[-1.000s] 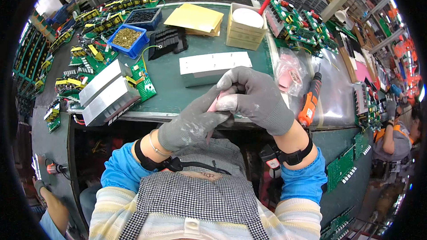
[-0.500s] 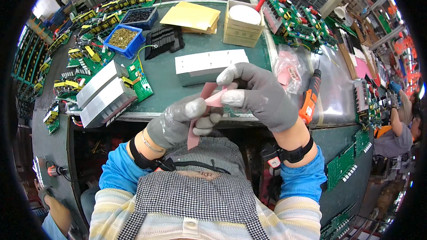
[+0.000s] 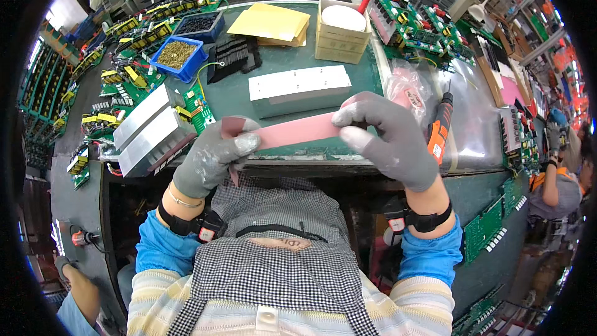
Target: Assemble circuit boards into metal enclosures using thermal paste, thermal pads, and a powered screwdriver.
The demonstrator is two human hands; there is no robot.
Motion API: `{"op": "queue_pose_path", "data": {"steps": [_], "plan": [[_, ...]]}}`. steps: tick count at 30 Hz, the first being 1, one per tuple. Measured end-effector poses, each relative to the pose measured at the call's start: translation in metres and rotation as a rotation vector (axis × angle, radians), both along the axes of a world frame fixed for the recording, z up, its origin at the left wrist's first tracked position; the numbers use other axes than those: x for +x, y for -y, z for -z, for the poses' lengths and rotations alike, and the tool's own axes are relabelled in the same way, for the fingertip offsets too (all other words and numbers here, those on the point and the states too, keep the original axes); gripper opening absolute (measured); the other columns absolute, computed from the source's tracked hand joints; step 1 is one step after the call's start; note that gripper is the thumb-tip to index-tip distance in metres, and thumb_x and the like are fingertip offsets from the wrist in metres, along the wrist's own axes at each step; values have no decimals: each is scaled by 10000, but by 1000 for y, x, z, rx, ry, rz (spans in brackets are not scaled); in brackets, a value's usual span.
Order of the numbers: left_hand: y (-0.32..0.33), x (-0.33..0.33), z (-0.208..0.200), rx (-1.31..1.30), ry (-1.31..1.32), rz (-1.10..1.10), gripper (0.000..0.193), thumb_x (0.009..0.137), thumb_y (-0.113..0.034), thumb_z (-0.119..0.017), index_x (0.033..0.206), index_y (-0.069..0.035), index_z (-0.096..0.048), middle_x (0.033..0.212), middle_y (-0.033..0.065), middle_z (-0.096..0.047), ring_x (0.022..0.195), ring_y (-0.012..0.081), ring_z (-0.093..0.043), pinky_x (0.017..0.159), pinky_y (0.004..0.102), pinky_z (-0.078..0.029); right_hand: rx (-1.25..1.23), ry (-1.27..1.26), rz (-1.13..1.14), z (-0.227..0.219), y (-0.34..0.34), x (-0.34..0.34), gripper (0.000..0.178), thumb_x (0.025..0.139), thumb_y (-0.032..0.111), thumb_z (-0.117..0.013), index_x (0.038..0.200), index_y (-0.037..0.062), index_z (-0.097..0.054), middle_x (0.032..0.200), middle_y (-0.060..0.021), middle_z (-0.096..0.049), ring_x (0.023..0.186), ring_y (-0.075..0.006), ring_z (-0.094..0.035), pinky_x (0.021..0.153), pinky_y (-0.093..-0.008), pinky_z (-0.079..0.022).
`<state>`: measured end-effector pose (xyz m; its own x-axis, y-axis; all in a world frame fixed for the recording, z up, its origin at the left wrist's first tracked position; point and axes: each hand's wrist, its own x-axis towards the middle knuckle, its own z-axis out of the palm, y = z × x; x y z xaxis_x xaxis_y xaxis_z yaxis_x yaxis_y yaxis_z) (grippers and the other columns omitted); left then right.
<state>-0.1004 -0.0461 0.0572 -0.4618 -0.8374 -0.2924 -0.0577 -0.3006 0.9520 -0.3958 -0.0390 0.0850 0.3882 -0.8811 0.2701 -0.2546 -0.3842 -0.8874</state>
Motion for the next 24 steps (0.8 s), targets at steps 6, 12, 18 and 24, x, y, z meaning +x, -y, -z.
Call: {"op": "queue_pose_path", "data": {"steps": [6, 12, 18, 24], "plan": [[-10, -13, 37, -966, 424, -380, 203, 744, -54, -823, 891, -32, -685, 961, 84, -573, 805, 180, -568, 710, 285, -473, -268, -112, 352, 61, -6, 25, 217, 804, 73, -766, 982, 10, -660, 848, -53, -627, 744, -135, -595, 675, -257, -482], [12, -39, 66, -1214, 498, -563, 233, 718, -106, -862, 828, -54, -663, 1108, 106, -554, 788, 199, -584, 688, 293, -486, -270, 54, 622, 89, 21, 30, 475, 808, 78, -783, 1223, -5, -567, 805, -26, -565, 709, -97, -530, 662, -246, -469], [22, -60, 61, -1261, 639, -579, 243, 692, -150, -868, 801, -71, -666, 1076, 115, -592, 806, 248, -625, 676, 339, -512, -344, -66, 649, 109, 46, 8, 475, 783, 85, -788, 1202, -7, -585, 780, -46, -575, 679, -144, -549, 657, -270, -480], [29, -63, 60, -1297, 763, -590, 250, 629, -110, -848, 797, -83, -665, 1052, 105, -610, 866, 303, -648, 702, 372, -525, -347, -88, 642, 105, 58, 9, 458, 789, 105, -780, 1187, -15, -588, 718, -54, -554, 651, -171, -552, 653, -293, -480]]}}
